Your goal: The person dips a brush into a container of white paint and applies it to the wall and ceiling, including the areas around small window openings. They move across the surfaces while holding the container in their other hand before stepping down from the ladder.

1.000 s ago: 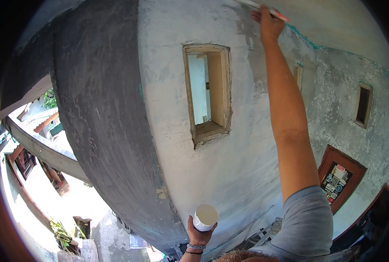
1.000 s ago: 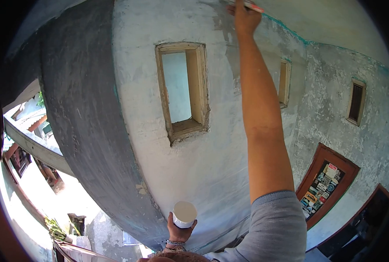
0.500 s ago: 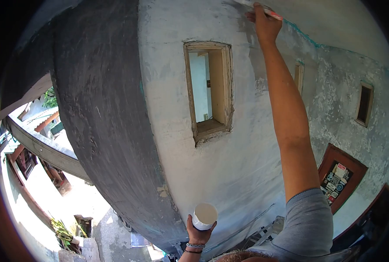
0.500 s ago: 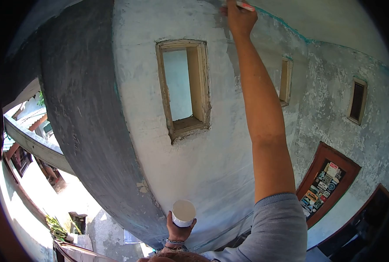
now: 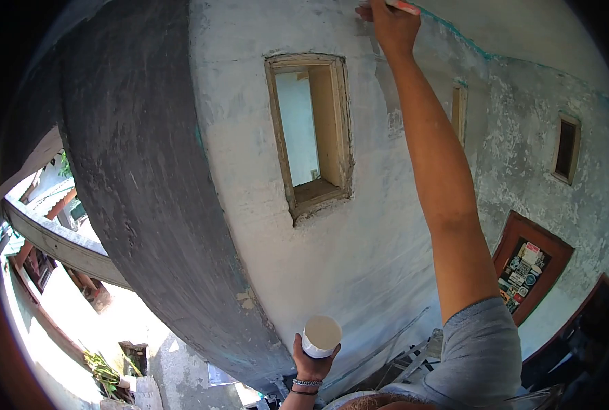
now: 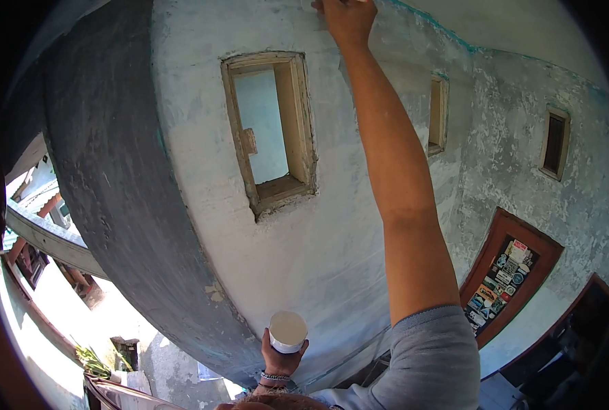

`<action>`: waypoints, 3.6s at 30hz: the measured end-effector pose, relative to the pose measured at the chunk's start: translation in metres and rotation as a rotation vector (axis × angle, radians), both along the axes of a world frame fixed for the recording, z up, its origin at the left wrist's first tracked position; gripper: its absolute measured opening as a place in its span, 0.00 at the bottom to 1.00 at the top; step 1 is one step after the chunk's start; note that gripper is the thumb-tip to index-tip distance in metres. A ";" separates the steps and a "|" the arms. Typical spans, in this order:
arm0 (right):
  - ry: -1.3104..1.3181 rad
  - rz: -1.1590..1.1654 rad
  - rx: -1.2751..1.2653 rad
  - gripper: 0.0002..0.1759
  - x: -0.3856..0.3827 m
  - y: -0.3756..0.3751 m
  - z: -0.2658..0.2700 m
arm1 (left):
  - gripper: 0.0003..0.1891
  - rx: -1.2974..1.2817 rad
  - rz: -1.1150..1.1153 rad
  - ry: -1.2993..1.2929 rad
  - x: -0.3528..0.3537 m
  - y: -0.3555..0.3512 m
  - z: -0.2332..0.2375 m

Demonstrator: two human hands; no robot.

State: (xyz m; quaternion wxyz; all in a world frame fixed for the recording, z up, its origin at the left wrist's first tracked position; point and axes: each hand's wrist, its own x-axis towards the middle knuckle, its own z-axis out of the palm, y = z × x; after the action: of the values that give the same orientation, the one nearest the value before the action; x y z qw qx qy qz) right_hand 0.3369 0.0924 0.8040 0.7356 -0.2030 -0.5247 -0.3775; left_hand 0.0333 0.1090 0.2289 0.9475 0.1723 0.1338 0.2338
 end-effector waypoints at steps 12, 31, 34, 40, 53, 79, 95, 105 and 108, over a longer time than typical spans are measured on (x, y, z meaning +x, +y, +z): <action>0.117 -0.008 -0.017 0.14 -0.024 -0.043 -0.114 | 0.29 -0.014 -0.015 0.077 -0.005 -0.005 -0.003; -0.048 0.124 0.002 0.09 -0.024 -0.001 -0.025 | 0.30 0.028 -0.021 0.080 0.012 -0.009 0.004; -0.061 0.114 0.028 0.08 -0.021 0.010 -0.017 | 0.30 0.025 -0.038 0.070 0.014 -0.007 -0.001; 0.028 0.012 -0.089 0.11 -0.026 -0.002 -0.098 | 0.30 0.023 -0.034 0.115 0.018 -0.010 -0.003; 0.133 0.095 -0.027 0.11 0.037 -0.028 -0.038 | 0.30 -0.024 -0.039 0.037 0.013 -0.001 -0.013; 0.163 0.094 -0.020 0.09 0.041 -0.065 0.019 | 0.29 0.010 -0.033 0.046 0.016 -0.012 0.001; 0.264 0.033 -0.288 0.14 0.028 -0.051 -0.202 | 0.30 0.003 -0.092 0.044 0.008 -0.017 -0.019; 0.136 0.093 -0.106 0.15 0.002 -0.061 -0.113 | 0.30 -0.070 -0.049 0.036 -0.007 -0.029 -0.032; 0.149 0.038 -0.216 0.13 0.006 -0.038 -0.137 | 0.29 -0.071 -0.046 0.055 -0.007 -0.036 -0.031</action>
State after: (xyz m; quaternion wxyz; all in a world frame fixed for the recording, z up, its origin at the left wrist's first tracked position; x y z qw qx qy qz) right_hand 0.3430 0.0547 0.6671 0.7533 -0.2982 -0.5100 -0.2888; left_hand 0.0266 0.0734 0.1980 0.9541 0.1479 0.1638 0.2025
